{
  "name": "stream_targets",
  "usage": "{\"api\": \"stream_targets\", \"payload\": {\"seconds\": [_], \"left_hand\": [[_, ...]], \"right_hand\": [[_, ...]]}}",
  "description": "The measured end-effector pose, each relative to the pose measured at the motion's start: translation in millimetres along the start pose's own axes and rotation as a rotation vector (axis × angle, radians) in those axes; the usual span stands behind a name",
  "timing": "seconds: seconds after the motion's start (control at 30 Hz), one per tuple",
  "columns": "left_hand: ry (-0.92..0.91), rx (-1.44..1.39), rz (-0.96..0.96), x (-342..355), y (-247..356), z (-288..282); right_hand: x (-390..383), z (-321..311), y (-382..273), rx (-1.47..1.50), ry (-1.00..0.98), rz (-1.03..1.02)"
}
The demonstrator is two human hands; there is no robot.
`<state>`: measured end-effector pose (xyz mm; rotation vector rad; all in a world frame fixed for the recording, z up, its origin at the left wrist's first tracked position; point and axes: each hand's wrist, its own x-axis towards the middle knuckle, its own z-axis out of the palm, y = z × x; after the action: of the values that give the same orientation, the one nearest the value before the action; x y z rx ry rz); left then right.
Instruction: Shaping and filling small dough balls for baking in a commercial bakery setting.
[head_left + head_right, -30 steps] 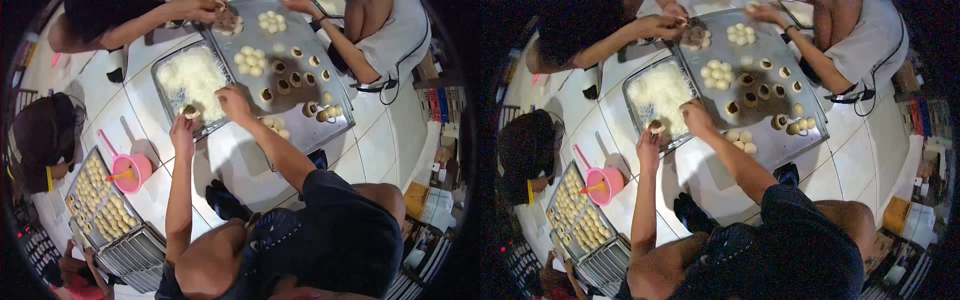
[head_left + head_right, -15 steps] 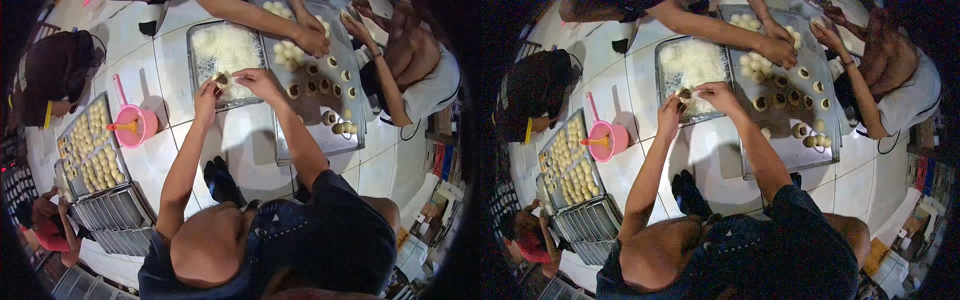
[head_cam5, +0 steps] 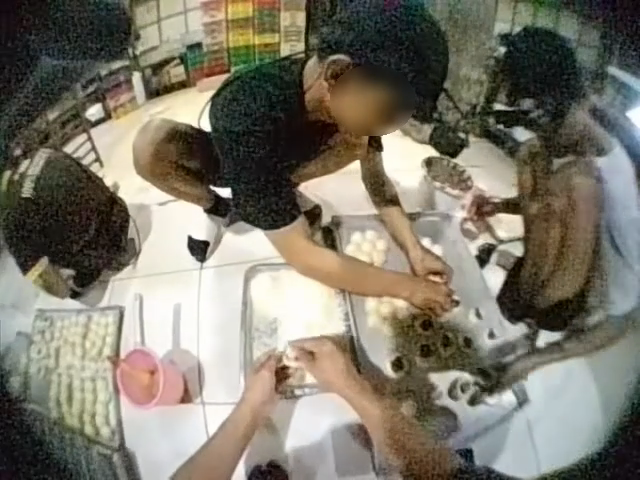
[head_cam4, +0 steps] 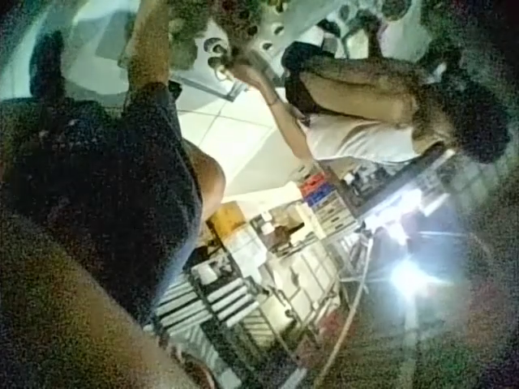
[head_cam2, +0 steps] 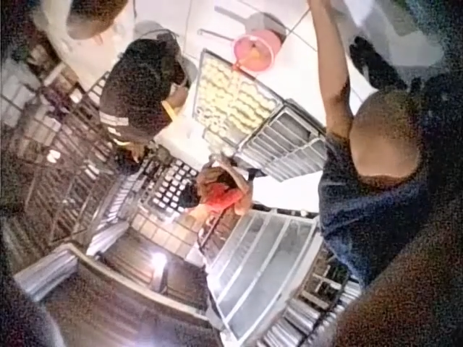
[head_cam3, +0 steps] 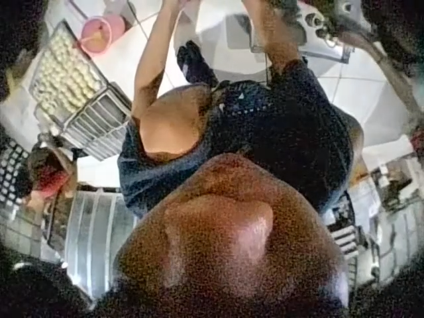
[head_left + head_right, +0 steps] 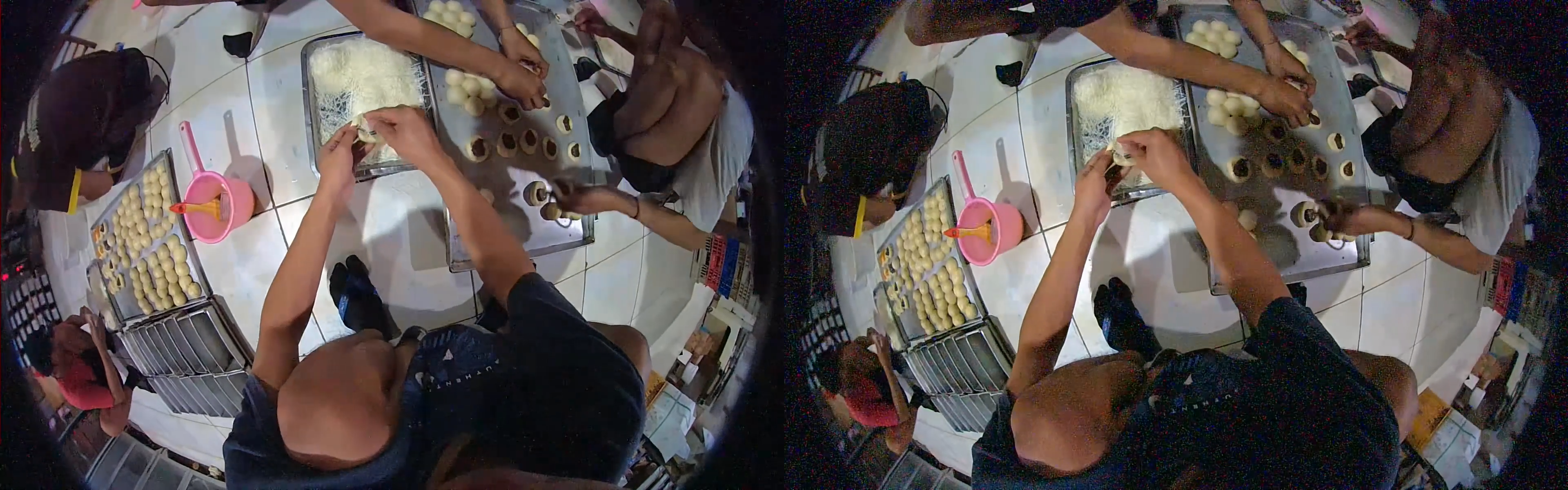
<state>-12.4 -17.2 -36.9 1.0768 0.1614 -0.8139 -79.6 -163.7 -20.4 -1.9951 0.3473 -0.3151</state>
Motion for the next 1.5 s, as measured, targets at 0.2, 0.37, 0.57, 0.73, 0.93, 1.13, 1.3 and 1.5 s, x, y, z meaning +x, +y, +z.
{"api": "stream_targets", "payload": {"seconds": [0.2, 0.37, 0.57, 0.73, 0.93, 1.13, 1.3, 1.5], "left_hand": [[-0.08, -0.043, -0.066, 0.0, 10.9, 5.8], [-0.222, 0.326, 0.13, -8.6, 13.5, 1.9], [-0.315, 1.107, 0.546, -21.8, 22.8, 4.9], [-0.232, 1.182, 0.329, -39.2, 55.9, 9.7], [-0.188, 0.958, 0.577, -46.7, 55.7, 10.3], [0.138, 0.362, 0.283, -63.1, 38.1, 25.5], [0.099, 0.572, 0.395, -57.6, 46.6, 10.9], [-0.223, 0.849, 0.516, -62.2, 68.2, 5.6]], "right_hand": [[11.3, -7.8, 4.9, 0.322, -0.07, 0.277], [28.0, -21.7, 3.6, 0.349, -0.244, 0.467], [34.2, -24.3, 10.3, 0.224, -0.38, 0.436], [14.0, -53.5, -26.4, 0.107, -0.457, 0.243], [-21.1, -33.5, -30.1, 0.407, -0.237, 0.263], [-33.3, 0.3, -45.8, 0.438, 0.136, 0.104], [-41.2, -9.4, -72.9, 0.074, 0.085, -0.201], [-35.6, -21.0, -65.1, 0.167, 0.036, -0.218]]}}
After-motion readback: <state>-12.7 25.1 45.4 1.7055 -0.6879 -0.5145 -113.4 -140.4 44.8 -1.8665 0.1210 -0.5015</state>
